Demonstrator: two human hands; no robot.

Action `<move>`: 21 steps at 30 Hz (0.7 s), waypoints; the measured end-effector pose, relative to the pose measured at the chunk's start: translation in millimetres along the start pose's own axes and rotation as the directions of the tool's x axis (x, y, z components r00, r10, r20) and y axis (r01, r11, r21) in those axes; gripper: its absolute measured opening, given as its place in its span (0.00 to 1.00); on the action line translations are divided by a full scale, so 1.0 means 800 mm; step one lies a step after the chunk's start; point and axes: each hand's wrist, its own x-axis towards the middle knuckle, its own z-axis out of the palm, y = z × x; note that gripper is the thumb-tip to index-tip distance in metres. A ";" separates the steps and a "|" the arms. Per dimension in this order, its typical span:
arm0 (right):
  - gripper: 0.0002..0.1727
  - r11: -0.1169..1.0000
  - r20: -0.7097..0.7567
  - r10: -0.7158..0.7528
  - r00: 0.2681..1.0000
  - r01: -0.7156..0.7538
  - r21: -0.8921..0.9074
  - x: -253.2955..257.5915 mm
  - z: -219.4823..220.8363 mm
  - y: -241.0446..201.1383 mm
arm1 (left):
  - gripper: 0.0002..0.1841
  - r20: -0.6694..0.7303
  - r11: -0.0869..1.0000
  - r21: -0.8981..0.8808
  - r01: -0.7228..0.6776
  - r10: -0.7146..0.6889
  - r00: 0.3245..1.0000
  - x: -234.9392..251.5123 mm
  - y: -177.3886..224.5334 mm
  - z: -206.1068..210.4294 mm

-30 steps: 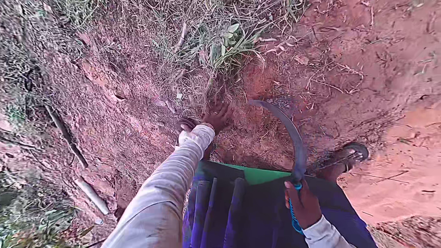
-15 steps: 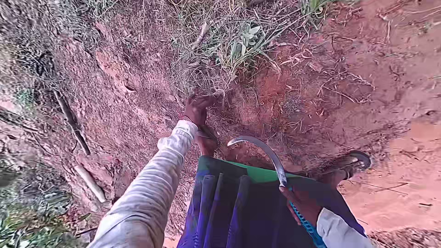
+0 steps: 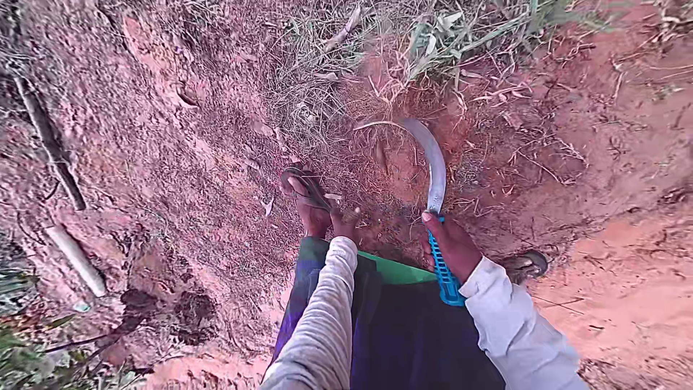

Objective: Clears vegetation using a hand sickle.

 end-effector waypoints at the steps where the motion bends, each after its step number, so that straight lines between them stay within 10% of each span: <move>1: 0.18 0.998 0.004 -0.048 0.999 0.048 -0.046 -0.010 0.000 0.015 | 0.59 0.040 1.000 0.026 0.002 -0.003 0.999 0.010 0.007 0.009; 6: 0.23 0.948 -0.126 -0.237 0.963 0.201 -0.245 -0.051 -0.026 0.107 | 0.66 -0.091 0.996 -0.050 0.071 -0.075 0.993 0.055 0.089 0.102; 11: 0.28 0.911 -0.271 -0.390 0.880 0.327 -0.252 -0.065 -0.056 0.135 | 0.77 -0.075 0.954 0.294 0.063 -0.043 0.996 -0.005 0.108 0.158; 18: 0.20 0.876 -0.365 -0.475 0.801 0.472 -0.105 -0.076 -0.067 0.132 | 0.33 -0.042 0.976 0.188 0.107 -0.101 0.994 -0.068 0.106 0.155; 21: 0.17 0.893 -0.416 -0.421 0.806 0.448 -0.038 -0.093 -0.085 0.132 | 0.39 0.002 0.998 0.051 0.030 -0.030 1.000 -0.128 0.082 0.155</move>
